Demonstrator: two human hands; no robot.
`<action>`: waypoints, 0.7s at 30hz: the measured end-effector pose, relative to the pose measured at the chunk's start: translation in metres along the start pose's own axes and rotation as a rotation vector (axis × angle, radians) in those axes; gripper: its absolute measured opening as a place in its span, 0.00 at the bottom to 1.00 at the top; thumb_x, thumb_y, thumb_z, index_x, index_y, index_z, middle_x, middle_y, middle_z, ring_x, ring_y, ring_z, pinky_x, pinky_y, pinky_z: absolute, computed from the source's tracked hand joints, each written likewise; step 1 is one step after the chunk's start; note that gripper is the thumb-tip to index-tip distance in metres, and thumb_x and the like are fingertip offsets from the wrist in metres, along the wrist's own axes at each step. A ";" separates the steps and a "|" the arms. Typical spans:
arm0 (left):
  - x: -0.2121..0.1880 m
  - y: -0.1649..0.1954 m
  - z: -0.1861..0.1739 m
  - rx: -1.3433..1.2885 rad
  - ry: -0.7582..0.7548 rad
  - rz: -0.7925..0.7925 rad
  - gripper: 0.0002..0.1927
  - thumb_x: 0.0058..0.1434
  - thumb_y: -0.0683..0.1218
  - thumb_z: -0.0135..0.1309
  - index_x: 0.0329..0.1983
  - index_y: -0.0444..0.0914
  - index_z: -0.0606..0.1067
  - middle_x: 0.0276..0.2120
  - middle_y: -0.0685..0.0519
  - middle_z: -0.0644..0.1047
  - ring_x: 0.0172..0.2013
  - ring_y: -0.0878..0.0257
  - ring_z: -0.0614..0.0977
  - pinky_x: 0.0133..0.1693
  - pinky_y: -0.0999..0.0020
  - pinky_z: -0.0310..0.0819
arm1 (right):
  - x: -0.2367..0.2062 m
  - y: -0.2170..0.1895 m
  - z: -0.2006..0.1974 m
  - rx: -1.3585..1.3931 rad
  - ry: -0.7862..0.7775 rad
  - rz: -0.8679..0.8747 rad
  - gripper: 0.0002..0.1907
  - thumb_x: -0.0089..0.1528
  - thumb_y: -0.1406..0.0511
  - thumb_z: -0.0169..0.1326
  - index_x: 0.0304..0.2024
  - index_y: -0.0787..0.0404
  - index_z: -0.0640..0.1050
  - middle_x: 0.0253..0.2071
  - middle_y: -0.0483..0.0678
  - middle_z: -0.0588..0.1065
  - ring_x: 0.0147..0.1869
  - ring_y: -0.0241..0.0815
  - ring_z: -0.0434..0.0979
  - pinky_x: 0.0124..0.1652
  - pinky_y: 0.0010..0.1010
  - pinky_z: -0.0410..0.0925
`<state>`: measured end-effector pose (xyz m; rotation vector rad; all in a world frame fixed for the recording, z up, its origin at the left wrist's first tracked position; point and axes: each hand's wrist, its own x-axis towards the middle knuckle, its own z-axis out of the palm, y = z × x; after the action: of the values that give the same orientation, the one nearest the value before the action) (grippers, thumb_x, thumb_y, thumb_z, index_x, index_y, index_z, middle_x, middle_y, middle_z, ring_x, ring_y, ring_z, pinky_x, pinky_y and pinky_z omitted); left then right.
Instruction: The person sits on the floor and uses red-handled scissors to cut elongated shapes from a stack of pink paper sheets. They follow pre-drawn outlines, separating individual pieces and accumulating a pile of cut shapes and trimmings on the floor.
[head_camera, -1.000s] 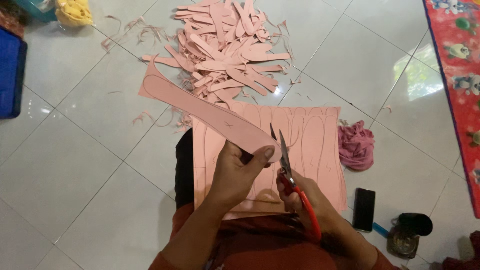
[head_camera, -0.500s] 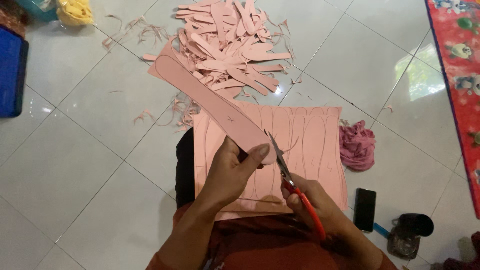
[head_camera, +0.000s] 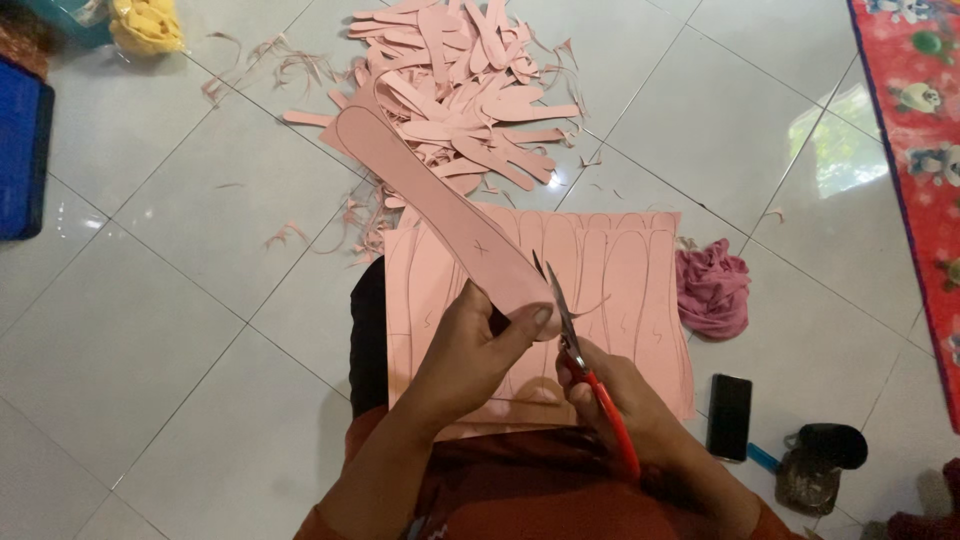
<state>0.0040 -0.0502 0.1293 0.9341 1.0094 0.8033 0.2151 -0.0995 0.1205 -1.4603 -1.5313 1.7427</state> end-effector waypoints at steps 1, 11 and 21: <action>0.001 -0.001 0.000 0.019 0.010 -0.016 0.23 0.66 0.49 0.54 0.57 0.31 0.65 0.45 0.44 0.81 0.47 0.59 0.86 0.49 0.66 0.83 | -0.001 0.002 0.000 -0.003 0.009 0.023 0.32 0.61 0.38 0.45 0.37 0.60 0.69 0.24 0.41 0.63 0.27 0.33 0.62 0.26 0.28 0.59; 0.002 -0.008 -0.006 0.162 -0.016 0.011 0.23 0.66 0.51 0.55 0.57 0.31 0.68 0.45 0.45 0.81 0.46 0.62 0.84 0.49 0.67 0.80 | -0.001 0.000 0.003 0.036 -0.003 -0.062 0.34 0.61 0.36 0.46 0.43 0.59 0.70 0.29 0.40 0.66 0.31 0.33 0.63 0.30 0.27 0.62; 0.003 -0.016 0.000 -0.051 0.097 0.179 0.18 0.69 0.46 0.56 0.56 0.32 0.68 0.42 0.48 0.79 0.40 0.67 0.79 0.41 0.71 0.76 | -0.001 0.006 0.006 -0.021 0.055 -0.044 0.35 0.61 0.35 0.44 0.38 0.60 0.70 0.25 0.40 0.63 0.28 0.33 0.61 0.27 0.27 0.59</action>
<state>0.0073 -0.0534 0.1136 0.9584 0.9937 1.0277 0.2127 -0.1054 0.1147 -1.4605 -1.5466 1.6528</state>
